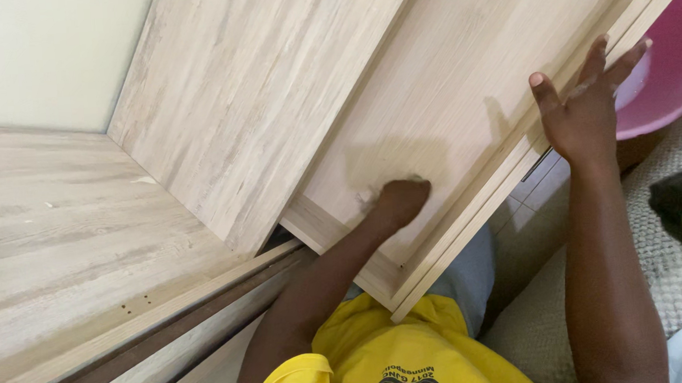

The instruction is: The person removes items from a wooden cabinet, including a cable, tape, and a box. They then wipe the interior surfaces with a cloth, repeatedly dipping it into a pink bucket of water. Finally, they place several items back into the cabinet.

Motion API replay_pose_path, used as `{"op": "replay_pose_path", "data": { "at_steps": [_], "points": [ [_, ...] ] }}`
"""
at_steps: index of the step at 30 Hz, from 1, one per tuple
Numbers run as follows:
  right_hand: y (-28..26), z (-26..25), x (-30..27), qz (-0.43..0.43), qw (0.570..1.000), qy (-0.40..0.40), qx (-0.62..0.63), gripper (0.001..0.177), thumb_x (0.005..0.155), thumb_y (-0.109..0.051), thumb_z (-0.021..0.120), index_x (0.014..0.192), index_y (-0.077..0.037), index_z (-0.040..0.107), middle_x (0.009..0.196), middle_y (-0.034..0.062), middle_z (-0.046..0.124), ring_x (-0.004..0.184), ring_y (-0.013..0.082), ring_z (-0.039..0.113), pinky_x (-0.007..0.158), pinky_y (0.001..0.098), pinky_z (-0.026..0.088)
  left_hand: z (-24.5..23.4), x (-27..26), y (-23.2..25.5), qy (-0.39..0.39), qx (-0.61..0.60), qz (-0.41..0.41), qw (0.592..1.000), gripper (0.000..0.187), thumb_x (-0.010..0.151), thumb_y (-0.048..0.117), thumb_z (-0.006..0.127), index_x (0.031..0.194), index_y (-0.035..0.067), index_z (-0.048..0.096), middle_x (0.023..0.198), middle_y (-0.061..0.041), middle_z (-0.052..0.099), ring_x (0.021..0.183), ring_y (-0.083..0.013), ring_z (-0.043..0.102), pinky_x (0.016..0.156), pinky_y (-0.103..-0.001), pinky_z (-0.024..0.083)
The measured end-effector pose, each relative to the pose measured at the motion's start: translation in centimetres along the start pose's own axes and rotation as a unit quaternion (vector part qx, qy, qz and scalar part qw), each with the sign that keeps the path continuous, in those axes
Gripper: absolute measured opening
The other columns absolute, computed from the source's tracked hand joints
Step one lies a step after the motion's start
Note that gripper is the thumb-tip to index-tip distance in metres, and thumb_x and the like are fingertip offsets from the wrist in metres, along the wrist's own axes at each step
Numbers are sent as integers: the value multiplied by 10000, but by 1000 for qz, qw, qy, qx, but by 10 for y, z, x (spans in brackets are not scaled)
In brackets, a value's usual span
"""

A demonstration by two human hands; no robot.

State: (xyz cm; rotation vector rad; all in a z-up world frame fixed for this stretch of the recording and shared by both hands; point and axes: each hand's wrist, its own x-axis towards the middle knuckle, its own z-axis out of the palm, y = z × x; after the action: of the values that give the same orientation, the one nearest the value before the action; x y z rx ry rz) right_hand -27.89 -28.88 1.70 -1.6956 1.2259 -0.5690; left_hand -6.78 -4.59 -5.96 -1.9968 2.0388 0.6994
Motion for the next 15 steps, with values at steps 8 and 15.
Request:
{"op": "replay_pose_path", "data": {
  "at_steps": [8,15],
  "points": [
    [-33,-9,-2,19,998,16,-65,1198,999,-540,726,1576,-39,-196,1717,212,-24,1559,509,183,1265,550,213,-2,-38,19,-143,-151,-4,978,440,783,134,803,1203,153,672,995,-93,756,908,-289,730,759,-437,564],
    [-50,-15,-8,58,996,1,-61,1266,945,-586,752,1636,-24,-149,1758,235,-76,1597,482,193,1291,512,261,16,-52,21,-215,-122,26,969,456,719,158,851,1152,152,711,1048,-74,756,957,-288,717,730,-442,571]
  ]
}}
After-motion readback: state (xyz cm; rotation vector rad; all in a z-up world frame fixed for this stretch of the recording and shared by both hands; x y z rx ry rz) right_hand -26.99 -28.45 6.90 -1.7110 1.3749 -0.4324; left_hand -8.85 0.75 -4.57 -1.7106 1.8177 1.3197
